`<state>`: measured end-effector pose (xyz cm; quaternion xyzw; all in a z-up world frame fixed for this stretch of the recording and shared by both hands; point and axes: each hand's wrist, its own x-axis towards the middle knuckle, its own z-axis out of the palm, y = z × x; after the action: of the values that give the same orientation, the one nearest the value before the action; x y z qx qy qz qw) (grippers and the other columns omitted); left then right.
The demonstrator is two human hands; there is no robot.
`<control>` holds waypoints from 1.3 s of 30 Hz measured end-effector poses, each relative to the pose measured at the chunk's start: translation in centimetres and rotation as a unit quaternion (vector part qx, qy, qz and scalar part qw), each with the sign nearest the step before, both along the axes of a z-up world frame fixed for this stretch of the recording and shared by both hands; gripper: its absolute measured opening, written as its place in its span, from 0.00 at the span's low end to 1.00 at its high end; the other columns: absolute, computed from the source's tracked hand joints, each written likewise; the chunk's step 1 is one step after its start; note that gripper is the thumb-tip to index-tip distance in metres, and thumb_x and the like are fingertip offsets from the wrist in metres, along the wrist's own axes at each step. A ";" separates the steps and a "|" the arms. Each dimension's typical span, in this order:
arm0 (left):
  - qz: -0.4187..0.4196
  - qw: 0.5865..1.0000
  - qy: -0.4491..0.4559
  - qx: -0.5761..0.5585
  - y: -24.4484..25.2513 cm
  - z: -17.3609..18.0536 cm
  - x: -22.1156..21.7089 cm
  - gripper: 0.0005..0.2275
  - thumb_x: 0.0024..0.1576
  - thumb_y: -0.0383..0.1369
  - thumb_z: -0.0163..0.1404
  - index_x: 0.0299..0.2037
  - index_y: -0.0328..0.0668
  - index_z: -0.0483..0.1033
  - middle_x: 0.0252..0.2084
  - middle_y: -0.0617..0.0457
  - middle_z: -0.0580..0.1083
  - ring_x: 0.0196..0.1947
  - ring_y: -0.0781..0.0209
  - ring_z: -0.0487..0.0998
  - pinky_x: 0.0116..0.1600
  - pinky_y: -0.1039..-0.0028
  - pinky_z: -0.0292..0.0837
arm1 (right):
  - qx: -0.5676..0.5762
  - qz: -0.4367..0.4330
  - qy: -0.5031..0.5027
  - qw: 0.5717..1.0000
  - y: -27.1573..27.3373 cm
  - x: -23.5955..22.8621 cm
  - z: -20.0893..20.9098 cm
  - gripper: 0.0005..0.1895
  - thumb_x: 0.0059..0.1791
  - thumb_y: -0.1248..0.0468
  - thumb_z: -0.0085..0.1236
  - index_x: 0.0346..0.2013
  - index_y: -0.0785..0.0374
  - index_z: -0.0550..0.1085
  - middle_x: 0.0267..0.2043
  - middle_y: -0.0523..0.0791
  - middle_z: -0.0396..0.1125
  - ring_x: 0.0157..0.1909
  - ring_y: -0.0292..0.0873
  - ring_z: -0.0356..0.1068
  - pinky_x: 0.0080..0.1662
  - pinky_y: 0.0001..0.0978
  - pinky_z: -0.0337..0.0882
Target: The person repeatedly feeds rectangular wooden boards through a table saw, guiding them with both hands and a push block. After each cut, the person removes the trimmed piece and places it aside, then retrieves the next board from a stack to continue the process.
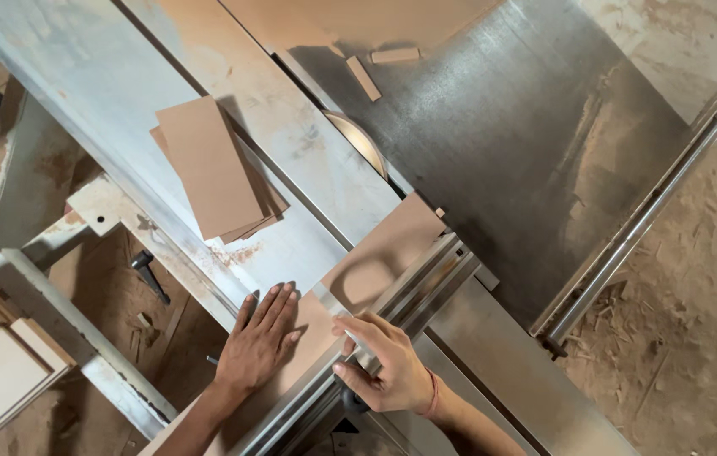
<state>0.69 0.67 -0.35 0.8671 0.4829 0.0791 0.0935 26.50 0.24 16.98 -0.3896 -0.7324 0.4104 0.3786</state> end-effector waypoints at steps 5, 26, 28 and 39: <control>0.011 1.000 0.002 -0.003 0.1 0.3 0.5 0.29 0.66 0.51 0.23 0.74 0.48 0.47 0.77 0.58 0.48 0.76 0.64 0.43 0.76 0.58 0.33 | -0.052 0.025 0.075 0.996 0.6 1.3 -1.9 0.30 0.51 0.68 0.59 0.67 0.70 0.65 0.57 0.52 0.71 0.50 0.46 0.74 0.54 0.38 0.75; 0.021 0.998 -0.051 -0.006 1.0 1.1 0.8 0.28 0.64 0.49 0.30 0.72 0.44 0.53 0.75 0.55 0.53 0.75 0.62 0.48 0.75 0.57 0.39 | 0.008 -0.043 -0.449 0.892 8.7 3.8 -9.0 0.22 0.44 0.58 0.55 0.43 0.77 0.73 0.54 0.65 0.70 0.57 0.57 0.72 0.55 0.46 0.71; 0.025 0.998 -0.061 -0.001 1.0 0.9 0.8 0.28 0.64 0.49 0.31 0.72 0.44 0.54 0.75 0.54 0.54 0.75 0.62 0.49 0.75 0.56 0.40 | 0.024 -0.046 -0.451 0.891 8.4 3.9 -9.6 0.23 0.44 0.58 0.55 0.43 0.77 0.73 0.53 0.66 0.70 0.57 0.58 0.72 0.54 0.47 0.70; 0.031 0.997 -0.064 0.017 0.9 1.1 1.1 0.27 0.64 0.48 0.32 0.71 0.44 0.55 0.75 0.54 0.55 0.75 0.61 0.50 0.76 0.56 0.42 | 0.029 -0.045 -0.440 0.896 8.6 3.9 -9.8 0.17 0.43 0.58 0.56 0.33 0.72 0.72 0.46 0.61 0.72 0.48 0.54 0.74 0.46 0.46 0.72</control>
<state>1.76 1.53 0.71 0.8463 0.5011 0.1454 0.1070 30.38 8.82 7.19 -0.5519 -0.8175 0.1579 0.0474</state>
